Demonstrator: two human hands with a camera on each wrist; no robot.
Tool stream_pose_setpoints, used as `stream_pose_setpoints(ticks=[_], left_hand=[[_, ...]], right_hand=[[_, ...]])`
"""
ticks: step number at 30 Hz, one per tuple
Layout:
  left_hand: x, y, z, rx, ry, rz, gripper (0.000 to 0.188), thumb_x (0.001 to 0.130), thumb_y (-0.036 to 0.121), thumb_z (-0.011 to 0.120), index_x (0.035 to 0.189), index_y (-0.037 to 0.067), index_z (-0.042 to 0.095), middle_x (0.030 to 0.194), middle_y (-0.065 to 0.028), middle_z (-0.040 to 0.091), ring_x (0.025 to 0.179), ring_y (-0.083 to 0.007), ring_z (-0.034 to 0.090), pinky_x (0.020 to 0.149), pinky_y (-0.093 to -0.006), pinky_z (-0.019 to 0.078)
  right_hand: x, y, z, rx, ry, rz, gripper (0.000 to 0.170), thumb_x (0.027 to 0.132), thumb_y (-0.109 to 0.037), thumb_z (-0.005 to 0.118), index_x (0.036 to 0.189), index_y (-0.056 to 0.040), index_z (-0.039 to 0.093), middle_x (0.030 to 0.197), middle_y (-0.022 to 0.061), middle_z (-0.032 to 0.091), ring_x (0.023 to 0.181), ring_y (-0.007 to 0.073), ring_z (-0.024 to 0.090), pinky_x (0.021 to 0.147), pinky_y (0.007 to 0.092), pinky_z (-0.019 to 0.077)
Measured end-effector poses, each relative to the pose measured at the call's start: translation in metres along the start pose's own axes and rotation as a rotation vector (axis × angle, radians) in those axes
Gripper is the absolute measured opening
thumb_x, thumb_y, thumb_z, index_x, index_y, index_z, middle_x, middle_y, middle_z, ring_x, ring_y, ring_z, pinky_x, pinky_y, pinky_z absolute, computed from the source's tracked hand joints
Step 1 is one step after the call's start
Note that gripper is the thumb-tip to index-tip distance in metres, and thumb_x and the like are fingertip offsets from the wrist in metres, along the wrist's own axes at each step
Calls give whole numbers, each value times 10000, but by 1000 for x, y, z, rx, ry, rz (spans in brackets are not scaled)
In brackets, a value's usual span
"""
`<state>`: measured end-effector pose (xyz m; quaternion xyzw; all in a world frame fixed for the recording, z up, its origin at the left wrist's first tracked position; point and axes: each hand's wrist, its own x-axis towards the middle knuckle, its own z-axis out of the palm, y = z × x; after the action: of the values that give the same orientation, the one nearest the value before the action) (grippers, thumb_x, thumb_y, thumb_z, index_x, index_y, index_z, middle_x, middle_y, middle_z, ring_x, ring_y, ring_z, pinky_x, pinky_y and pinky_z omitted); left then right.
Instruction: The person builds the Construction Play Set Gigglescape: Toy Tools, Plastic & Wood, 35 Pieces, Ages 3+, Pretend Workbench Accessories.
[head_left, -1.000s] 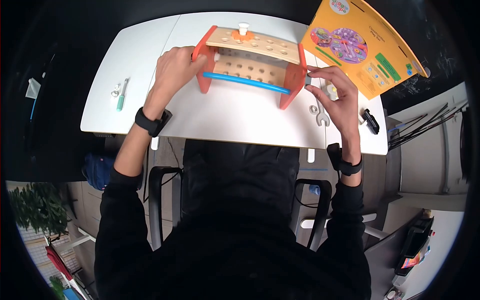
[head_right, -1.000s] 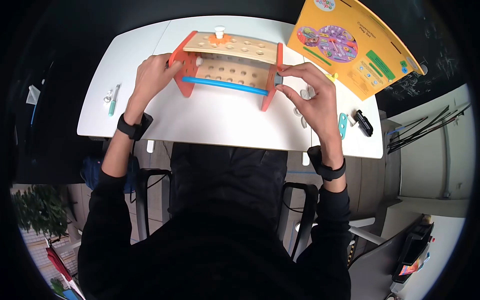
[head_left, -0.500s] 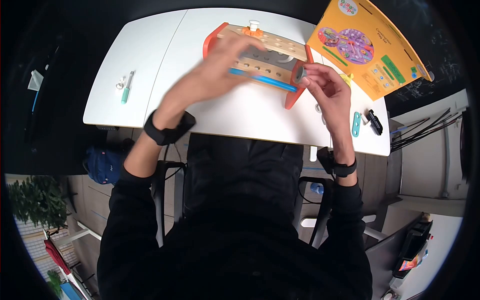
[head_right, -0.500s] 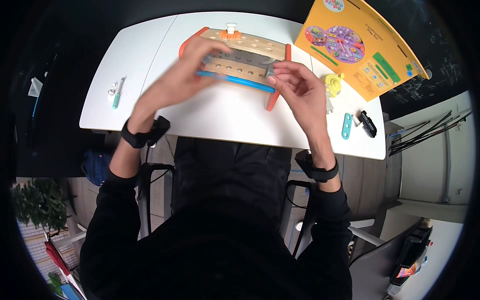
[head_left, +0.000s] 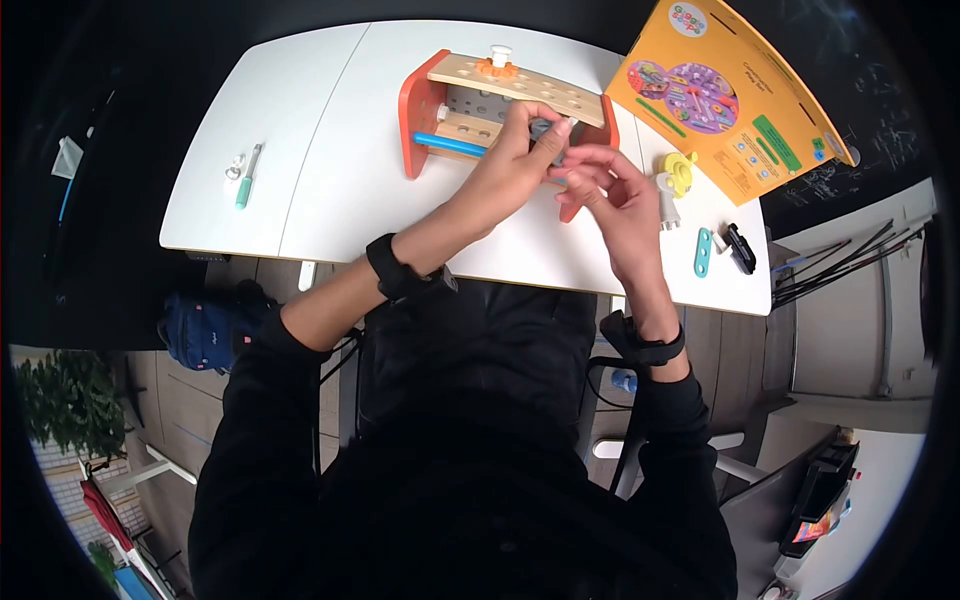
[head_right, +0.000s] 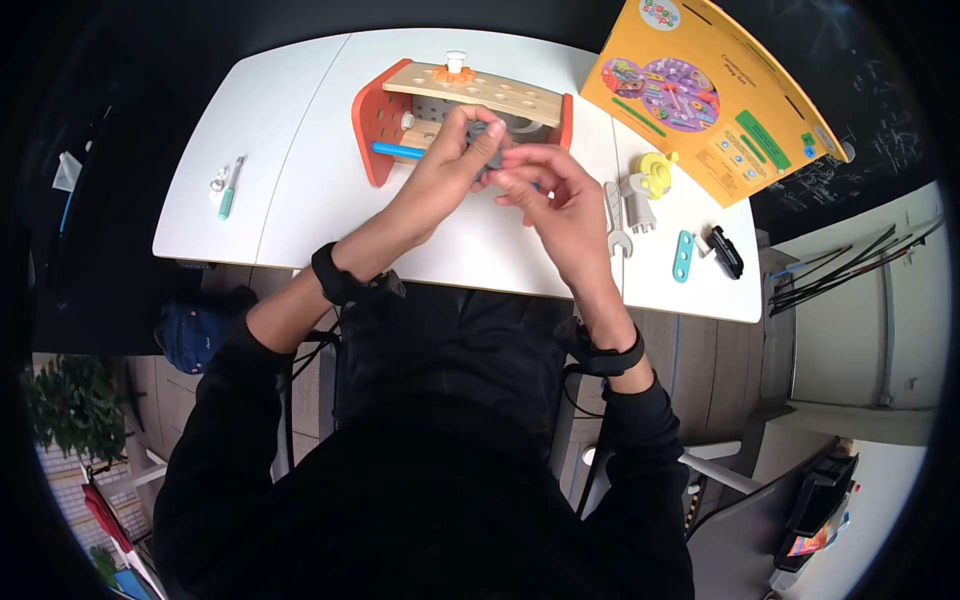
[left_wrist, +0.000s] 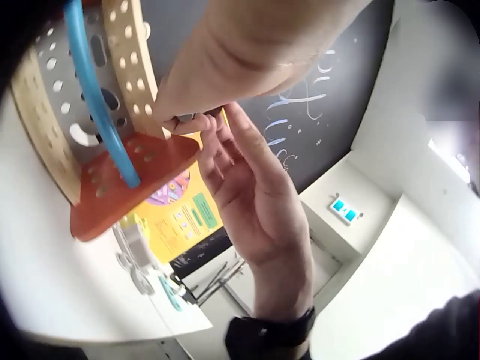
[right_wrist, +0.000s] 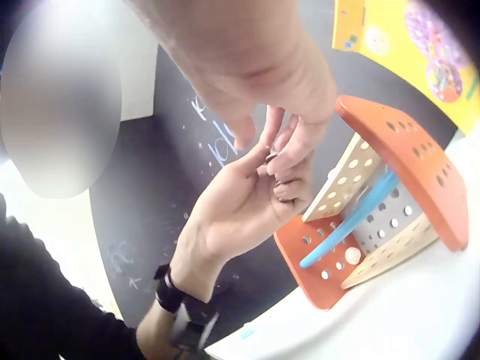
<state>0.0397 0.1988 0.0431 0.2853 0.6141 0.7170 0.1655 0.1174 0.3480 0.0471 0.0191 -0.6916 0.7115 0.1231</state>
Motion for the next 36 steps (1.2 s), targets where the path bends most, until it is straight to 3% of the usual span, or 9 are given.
stream_pose_setpoints(ticks=[1,3,8,10,13,19,29,32,36], left_hand=[[1,0,3,-169,72,-116,288,1093,327,473,1243,84,440,1142,-77,560,1022,-148,546,890,-301,467],[2,-3,7,-324,52,-187,289,1096,335,461,1247,90,433,1167,-82,552,1054,-148,534,910,-305,464],[2,-9,11,-447,30,-239,395,1101,374,413,1322,52,359,1197,-128,537,1041,-178,595,877,-325,526],[2,-8,8,-525,47,-259,346,1097,328,446,1312,57,430,1240,-109,550,1199,-190,541,1018,-349,475],[-3,-4,6,-541,30,-270,418,1094,329,448,1369,16,430,1285,-129,547,1257,-220,544,1060,-368,474],[-2,-1,-5,-508,-74,-192,557,1070,425,472,1393,-29,461,1291,-154,552,1160,-245,624,1106,-403,456],[2,-4,-10,-463,-76,-272,664,1038,541,466,1331,-51,529,1212,-151,598,1179,-227,608,1122,-419,434],[7,-11,-12,-419,-10,-259,574,1056,445,503,1329,-58,539,1133,-123,598,1157,-210,598,1085,-371,467],[25,-31,-31,-522,162,-337,373,1053,118,495,1372,-74,491,1119,-109,572,1086,-185,591,1005,-288,516]], right_hand=[[1,-1,3,0,-1,0,243,899,-72,753,1131,-13,710,1018,53,687,768,122,666,634,218,549],[3,-5,9,-505,74,-357,292,808,-24,808,1089,-14,728,1109,75,624,834,131,665,648,234,559],[6,-8,7,-772,49,-402,342,747,-24,840,1075,-33,742,1146,107,593,896,173,671,662,275,574],[7,-12,3,-793,20,-335,338,757,-32,836,1081,-27,740,1147,124,636,912,184,681,669,295,579],[11,-14,-4,-860,-67,-450,341,764,-42,836,1091,-20,741,1138,133,675,844,174,699,657,294,579],[16,-18,-3,-594,-30,-274,342,771,-73,847,1096,-21,754,1123,118,685,692,153,692,622,283,577],[33,-17,-17,-570,-43,-158,255,828,-102,823,1057,-34,735,927,31,615,751,97,643,660,260,547],[42,-36,-30,-525,-126,-136,146,878,-106,780,1006,-53,732,898,-3,668,836,83,626,740,241,517],[76,-59,-48,-402,-98,-246,146,906,-97,752,1031,-29,719,988,25,719,856,104,674,786,248,547]])
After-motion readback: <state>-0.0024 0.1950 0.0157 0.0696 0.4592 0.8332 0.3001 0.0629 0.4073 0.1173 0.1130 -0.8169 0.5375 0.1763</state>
